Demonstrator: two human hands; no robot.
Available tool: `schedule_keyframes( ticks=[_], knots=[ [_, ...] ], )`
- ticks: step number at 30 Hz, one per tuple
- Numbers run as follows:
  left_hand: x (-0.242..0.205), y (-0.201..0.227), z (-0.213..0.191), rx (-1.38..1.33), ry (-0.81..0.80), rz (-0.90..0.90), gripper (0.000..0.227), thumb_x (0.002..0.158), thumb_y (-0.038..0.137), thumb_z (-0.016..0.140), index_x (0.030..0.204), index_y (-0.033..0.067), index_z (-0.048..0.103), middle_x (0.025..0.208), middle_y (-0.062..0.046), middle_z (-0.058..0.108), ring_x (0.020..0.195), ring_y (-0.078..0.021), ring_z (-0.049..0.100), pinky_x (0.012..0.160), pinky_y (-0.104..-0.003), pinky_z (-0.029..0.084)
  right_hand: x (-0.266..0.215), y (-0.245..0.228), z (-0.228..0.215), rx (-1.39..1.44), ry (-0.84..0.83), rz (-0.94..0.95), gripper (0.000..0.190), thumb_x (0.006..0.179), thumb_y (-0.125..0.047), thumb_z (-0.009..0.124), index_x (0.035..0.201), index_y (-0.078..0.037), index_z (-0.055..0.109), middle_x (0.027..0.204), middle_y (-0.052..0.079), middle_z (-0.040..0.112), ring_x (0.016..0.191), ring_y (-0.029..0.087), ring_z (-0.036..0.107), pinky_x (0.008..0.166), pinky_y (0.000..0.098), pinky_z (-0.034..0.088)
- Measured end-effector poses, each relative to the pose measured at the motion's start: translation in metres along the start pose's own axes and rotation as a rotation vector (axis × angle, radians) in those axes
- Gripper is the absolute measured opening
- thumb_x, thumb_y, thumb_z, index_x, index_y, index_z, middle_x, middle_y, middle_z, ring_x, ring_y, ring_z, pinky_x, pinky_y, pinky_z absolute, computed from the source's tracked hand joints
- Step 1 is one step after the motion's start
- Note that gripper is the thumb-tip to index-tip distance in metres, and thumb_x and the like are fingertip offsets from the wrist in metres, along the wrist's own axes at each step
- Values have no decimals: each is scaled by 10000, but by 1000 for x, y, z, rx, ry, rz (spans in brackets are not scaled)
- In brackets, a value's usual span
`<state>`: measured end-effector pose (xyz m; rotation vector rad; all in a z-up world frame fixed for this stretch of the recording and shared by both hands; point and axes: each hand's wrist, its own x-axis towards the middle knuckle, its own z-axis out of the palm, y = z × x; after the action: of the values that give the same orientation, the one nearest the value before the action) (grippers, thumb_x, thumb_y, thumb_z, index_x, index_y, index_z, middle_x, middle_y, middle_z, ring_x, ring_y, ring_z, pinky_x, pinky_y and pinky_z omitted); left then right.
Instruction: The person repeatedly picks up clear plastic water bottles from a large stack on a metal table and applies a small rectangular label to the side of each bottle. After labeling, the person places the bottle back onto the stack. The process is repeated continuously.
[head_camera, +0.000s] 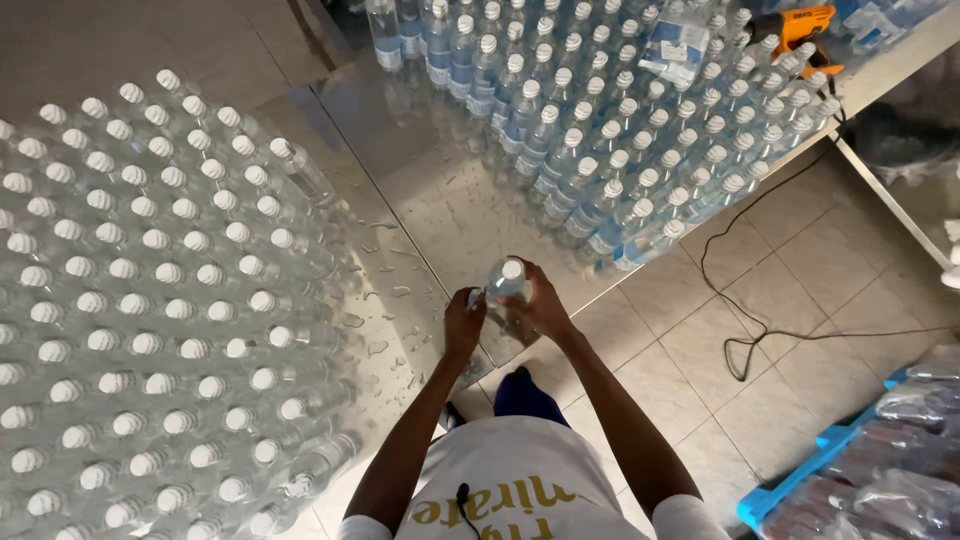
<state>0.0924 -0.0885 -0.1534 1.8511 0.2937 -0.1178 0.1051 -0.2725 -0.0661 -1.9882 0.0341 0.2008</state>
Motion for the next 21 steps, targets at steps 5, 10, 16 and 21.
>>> schedule_keyframes(
  ticks=[5, 10, 16, 21],
  knots=[
    [-3, 8, -33, -209, 68, -82, 208, 1016, 242, 726, 1164, 103, 771, 860, -134, 744, 805, -242, 744, 762, -406, 595, 32, -3, 9, -115, 85, -48, 979, 824, -571, 934, 1608, -152, 525, 1332, 136, 582, 1205, 311, 633, 1126, 529, 508],
    [-27, 17, -78, -447, 193, -215, 215, 1032, 265, 731, 1184, 124, 786, 774, -64, 749, 705, -159, 748, 701, -317, 604, 133, 5, 30, -144, 124, -194, 930, 866, -515, 932, 1555, -55, 509, 1260, 207, 575, 1109, 400, 673, 1016, 568, 557],
    [-64, 24, -108, -429, 364, -397, 160, 1078, 151, 676, 1160, 37, 754, 813, -132, 820, 637, -208, 730, 569, -332, 556, 314, -35, 68, -262, 232, -375, 832, 836, -388, 948, 1505, -52, 584, 1269, 146, 710, 1037, 284, 684, 845, 403, 585],
    [-97, -5, -95, -397, 638, -538, 216, 1054, 132, 696, 1198, 29, 818, 836, -136, 835, 685, -220, 742, 591, -326, 609, 452, -65, 102, -275, 401, -521, 878, 785, -272, 989, 1453, 69, 532, 1346, 276, 590, 1308, 497, 567, 1130, 510, 469]
  ],
)
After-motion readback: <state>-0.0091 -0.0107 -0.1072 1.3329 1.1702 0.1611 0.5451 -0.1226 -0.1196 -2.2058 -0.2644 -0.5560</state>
